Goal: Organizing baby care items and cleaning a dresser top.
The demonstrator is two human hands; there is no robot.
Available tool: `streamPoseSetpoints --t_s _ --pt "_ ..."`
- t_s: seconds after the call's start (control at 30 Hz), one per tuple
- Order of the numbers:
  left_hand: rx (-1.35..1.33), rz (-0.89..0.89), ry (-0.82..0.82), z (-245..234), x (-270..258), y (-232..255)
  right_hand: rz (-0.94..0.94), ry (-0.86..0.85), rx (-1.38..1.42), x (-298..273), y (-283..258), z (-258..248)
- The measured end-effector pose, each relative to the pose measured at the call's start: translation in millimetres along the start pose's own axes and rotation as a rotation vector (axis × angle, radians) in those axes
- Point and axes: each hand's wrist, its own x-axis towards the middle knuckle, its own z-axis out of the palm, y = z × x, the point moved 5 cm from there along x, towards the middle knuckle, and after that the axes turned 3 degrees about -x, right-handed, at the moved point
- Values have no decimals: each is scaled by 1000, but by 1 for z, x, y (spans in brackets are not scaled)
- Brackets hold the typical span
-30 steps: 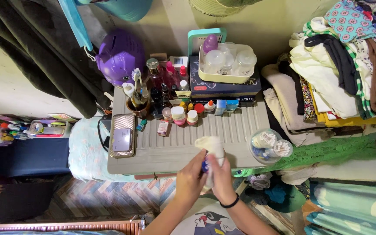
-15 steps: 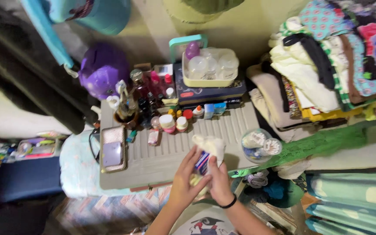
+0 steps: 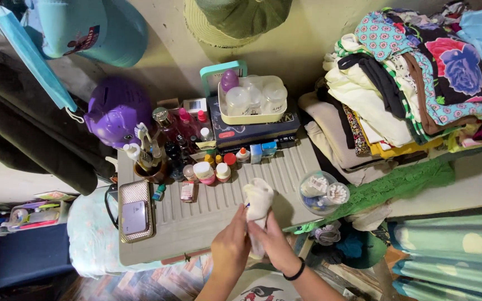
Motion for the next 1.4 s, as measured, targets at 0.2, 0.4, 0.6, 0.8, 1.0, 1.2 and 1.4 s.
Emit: streamPoseSetpoints --t_s 0.2,0.4,0.6,0.8,1.0,1.2,1.4 --pt "-67 115 -40 7 4 16 78 285 307 14 15 -16" --pt "-176 -34 -107 10 5 1 81 279 126 -7 -61 23" --pt "-199 37 -59 14 10 25 -42 347 328 20 11 -30" --pt "-168 6 -126 17 14 32 -90 445 209 0 -24 -8" --pt "-118 -94 -268 14 21 45 -62 550 -478 3 -24 -49" --pt "-725 -302 -131 36 9 -2 -129 567 337 -10 -91 -24" --pt "-704 -339 -142 40 21 -5 -11 360 -93 -14 10 -42"
